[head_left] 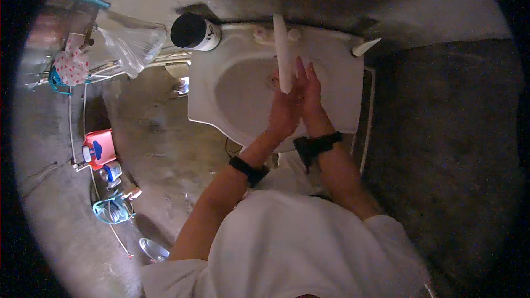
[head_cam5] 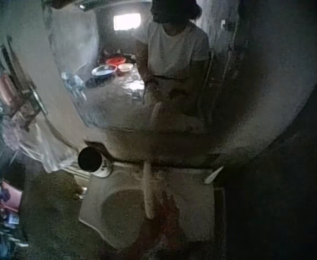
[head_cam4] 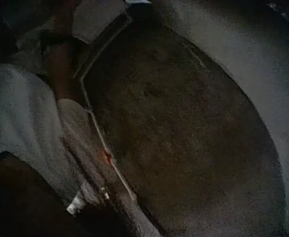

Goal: The person carries a large water jug through an outdoor area, enters a dark laundry room to wash their hands in a sink, then returns outside to touch a hanging towel before entering the house and closing the doors of a white wardrobe in a bedroom.

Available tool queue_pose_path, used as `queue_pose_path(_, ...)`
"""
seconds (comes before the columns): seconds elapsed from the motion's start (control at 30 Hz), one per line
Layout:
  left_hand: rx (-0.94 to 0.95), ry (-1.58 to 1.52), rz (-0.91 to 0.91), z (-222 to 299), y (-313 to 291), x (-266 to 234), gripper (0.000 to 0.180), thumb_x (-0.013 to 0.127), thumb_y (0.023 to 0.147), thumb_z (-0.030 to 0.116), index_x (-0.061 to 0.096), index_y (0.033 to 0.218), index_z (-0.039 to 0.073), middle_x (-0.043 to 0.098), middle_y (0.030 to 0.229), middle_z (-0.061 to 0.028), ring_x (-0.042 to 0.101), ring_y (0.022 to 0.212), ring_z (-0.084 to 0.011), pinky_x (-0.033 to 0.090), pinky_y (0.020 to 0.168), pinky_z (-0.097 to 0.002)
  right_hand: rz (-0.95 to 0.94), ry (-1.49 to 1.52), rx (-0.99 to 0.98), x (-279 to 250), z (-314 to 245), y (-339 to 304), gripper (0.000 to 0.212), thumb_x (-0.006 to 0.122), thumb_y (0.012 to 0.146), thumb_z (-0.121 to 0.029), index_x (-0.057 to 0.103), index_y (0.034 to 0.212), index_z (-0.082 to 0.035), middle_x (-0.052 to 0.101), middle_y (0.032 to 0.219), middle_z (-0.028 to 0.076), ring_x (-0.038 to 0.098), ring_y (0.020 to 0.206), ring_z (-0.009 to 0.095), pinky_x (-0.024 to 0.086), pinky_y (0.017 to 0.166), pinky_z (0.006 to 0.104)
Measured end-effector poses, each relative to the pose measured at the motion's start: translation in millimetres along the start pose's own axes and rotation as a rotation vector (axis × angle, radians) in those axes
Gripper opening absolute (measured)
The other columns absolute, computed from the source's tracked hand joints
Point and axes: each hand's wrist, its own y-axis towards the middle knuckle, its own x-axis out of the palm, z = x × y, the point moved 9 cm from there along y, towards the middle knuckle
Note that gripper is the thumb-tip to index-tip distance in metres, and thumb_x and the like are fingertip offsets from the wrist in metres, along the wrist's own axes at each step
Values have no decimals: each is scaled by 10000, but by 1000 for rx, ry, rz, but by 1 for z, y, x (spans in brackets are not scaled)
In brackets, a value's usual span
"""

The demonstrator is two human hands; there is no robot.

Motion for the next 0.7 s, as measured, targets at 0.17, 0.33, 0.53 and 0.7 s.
queue_pose_path(0.17, 140, 653, 314, -11, 10, -21, 521, 548, 835, 227, 403, 1288, 13, 485, 1219, -219, 420, 1178, -366, 281, 1015, -455, -98, -874, -132, -12, 27, 5, 434, 364, 947, -410, 487, 1202, -81, 576, 1084, 95, 561, 960, 276, 450, 880, 434)
queue_pose_path(0.33, -4, 270, -35, -29, 20, -25, 535, 532, 847, 247, 386, 1285, -24, 356, 1309, -283, 334, 1220, -426, 255, 1017, -500, -125, -139, 110, -9, 40, 6, 446, 367, 941, -447, 469, 1199, -97, 567, 1092, 112, 530, 1039, 266, 429, 923, 400)
queue_pose_path(0.53, -167, 111, 100, -41, 17, 0, 542, 566, 806, 245, 422, 1261, -11, 374, 1327, -259, 312, 1243, -448, 234, 1018, -541, -818, 111, 209, 11, 36, 10, 440, 386, 940, -392, 459, 1245, -83, 528, 1217, 70, 511, 1090, 197, 423, 928, 378)
queue_pose_path(0.7, 18, 407, -37, -34, 32, -33, 583, 578, 789, 250, 397, 1284, 1, 369, 1327, -261, 319, 1237, -450, 226, 1004, -572, -76, 80, 249, 0, 72, -5, 457, 427, 922, -425, 494, 1209, -75, 593, 1112, 78, 585, 938, 225, 489, 822, 368)
